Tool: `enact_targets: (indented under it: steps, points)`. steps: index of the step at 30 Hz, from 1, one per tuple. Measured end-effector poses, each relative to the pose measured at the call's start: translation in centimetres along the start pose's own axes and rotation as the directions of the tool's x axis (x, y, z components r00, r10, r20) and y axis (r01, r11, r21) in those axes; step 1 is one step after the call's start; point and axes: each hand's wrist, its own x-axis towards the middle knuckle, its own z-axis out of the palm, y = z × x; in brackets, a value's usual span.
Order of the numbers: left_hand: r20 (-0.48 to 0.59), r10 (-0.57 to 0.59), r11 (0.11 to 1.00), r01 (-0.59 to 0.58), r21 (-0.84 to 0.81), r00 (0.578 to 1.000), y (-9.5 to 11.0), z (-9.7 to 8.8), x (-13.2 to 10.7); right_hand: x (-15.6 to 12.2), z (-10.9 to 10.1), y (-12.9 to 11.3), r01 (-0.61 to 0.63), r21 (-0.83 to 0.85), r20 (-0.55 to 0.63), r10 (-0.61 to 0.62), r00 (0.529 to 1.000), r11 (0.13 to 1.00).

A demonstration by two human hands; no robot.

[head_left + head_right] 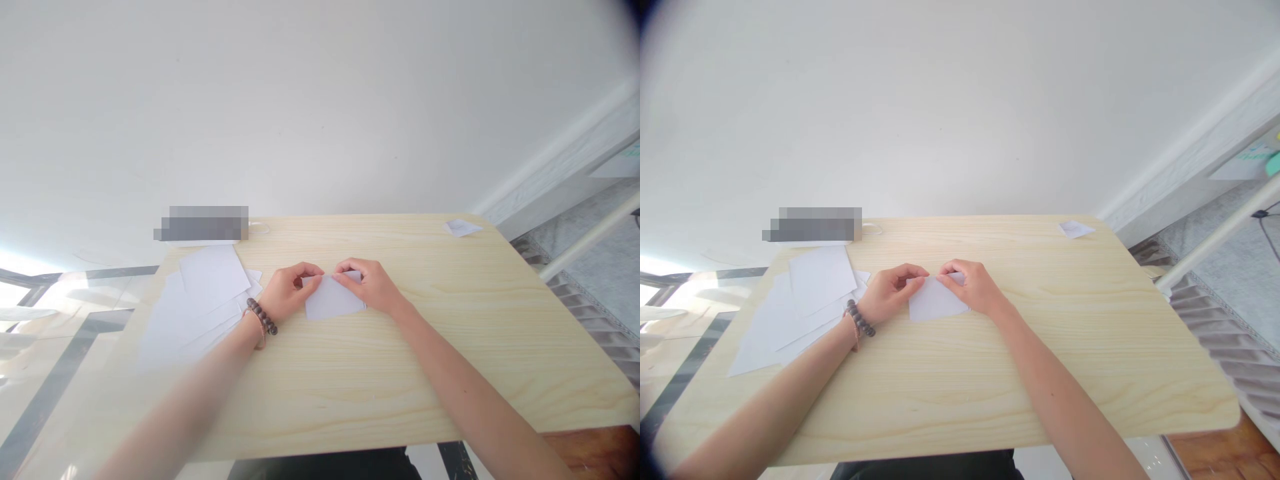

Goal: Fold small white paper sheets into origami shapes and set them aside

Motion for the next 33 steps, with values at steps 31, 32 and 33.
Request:
enact_targets:
  steps: [31, 32, 33]
  points:
    - [-0.092, -0.109, 0.988, 0.119, 0.102, 0.99, -0.7, -0.3, 0.0, 0.0, -3.5, 1.7, -0.134, 0.034, 0.156, 0.127, 0.98, 0.99]
    - [-0.085, -0.117, 0.987, 0.125, 0.101, 0.989, -0.7, -0.3, 0.0, -0.1, -3.4, 1.5, -0.137, 0.043, 0.149, 0.129, 0.98, 0.99]
    - [-0.083, -0.118, 0.987, 0.126, 0.1, 0.99, -0.7, -0.2, 0.0, -0.1, -3.3, 1.4, -0.136, 0.048, 0.143, 0.128, 0.981, 0.99]
